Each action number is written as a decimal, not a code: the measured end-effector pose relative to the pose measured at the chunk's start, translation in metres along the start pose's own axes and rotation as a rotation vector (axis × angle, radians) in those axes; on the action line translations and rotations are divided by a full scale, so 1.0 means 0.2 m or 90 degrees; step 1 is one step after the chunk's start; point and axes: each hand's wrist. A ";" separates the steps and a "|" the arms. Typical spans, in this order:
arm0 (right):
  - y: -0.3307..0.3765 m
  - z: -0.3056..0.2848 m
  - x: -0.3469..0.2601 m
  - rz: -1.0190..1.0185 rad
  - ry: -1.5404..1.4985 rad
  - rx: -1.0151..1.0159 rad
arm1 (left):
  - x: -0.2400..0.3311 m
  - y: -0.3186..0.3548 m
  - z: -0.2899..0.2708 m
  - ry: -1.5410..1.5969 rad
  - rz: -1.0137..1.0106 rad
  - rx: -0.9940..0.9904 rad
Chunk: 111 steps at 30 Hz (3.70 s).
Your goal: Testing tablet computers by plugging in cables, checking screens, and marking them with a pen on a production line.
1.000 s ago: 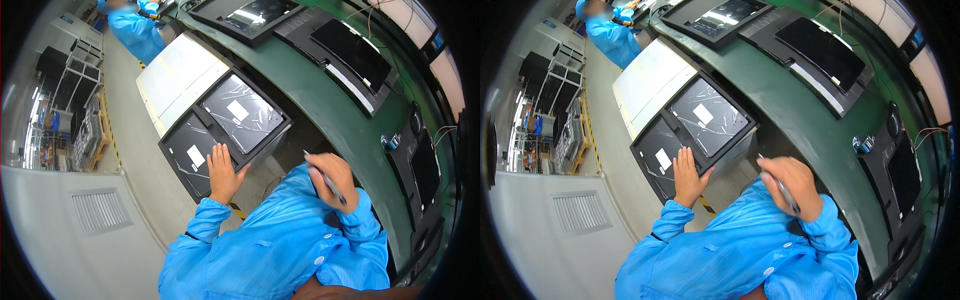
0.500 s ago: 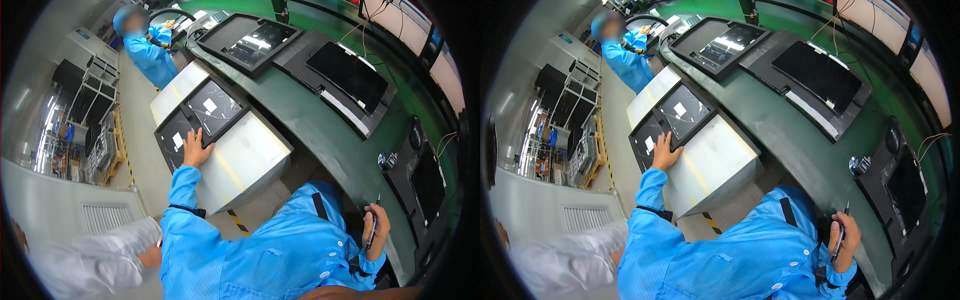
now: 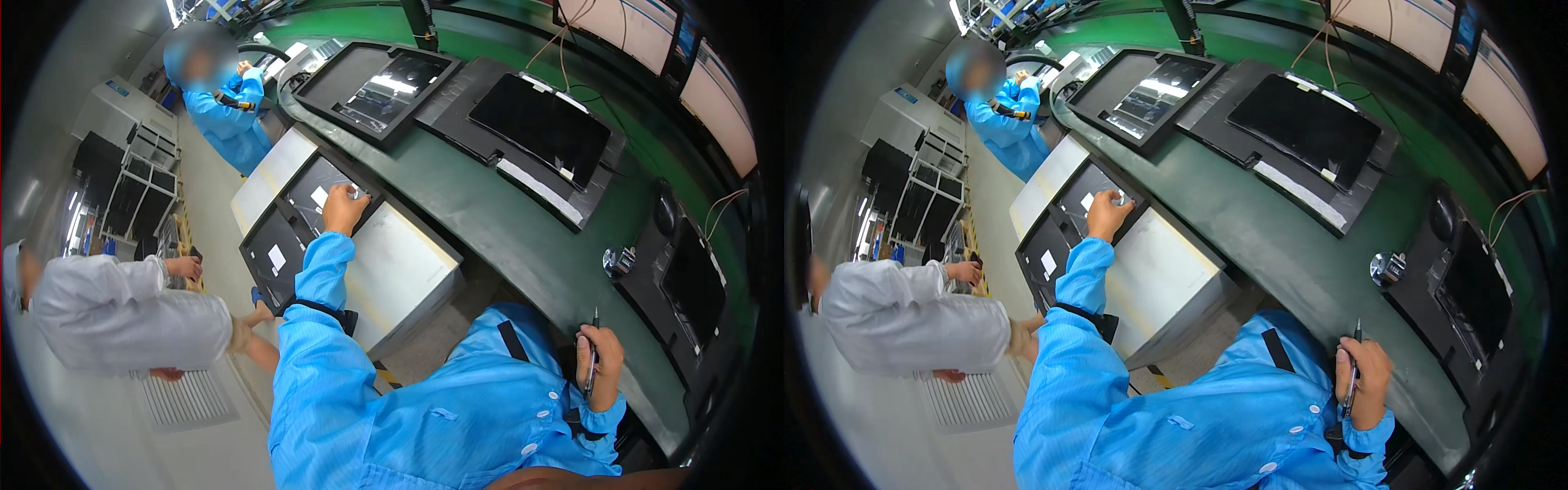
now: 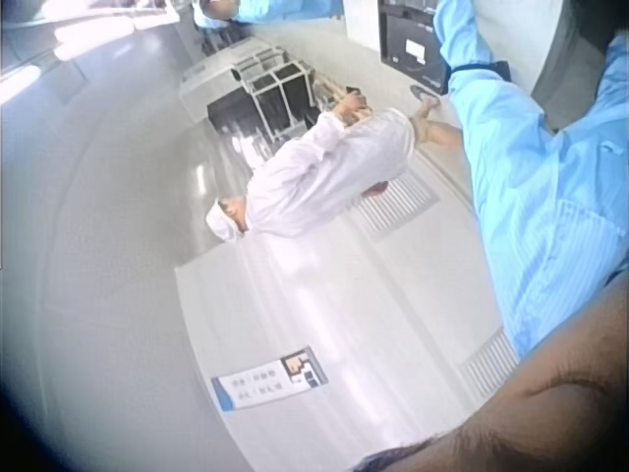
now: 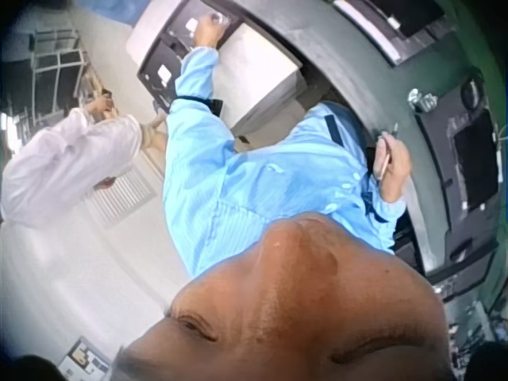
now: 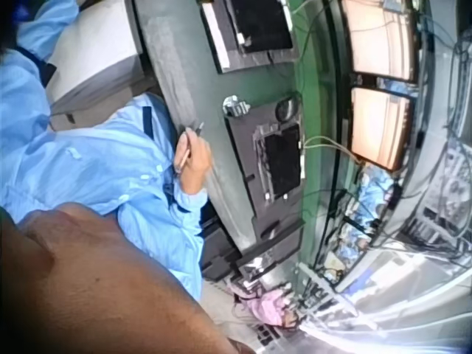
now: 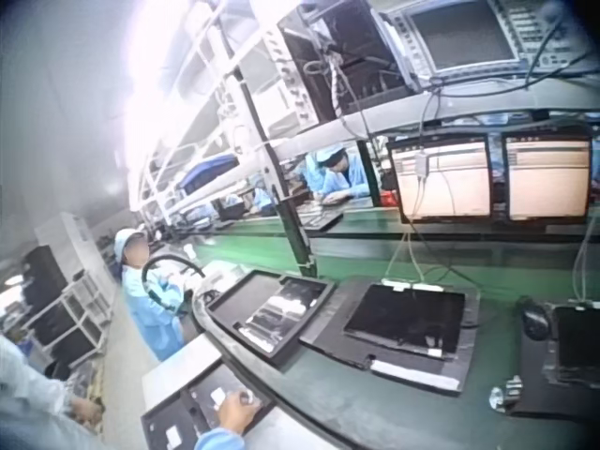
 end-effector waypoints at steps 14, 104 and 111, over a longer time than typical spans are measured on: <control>-0.01 -0.02 0.00 -0.009 -0.018 -0.011 | -0.07 0.01 0.16 -0.024 0.140 0.060; 2.72 -1.15 -0.22 0.817 0.791 0.297 | 1.13 1.35 -0.04 0.718 0.602 -0.273; 3.10 -1.07 -0.50 0.713 0.672 0.403 | 1.64 1.75 -0.13 0.741 0.912 -0.526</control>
Point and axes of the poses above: each hand's wrist, its own y-axis away from the middle knuckle, its own z-axis out of the palm, x = y × z, and after that the axes turned 4 degrees about -z, right-handed
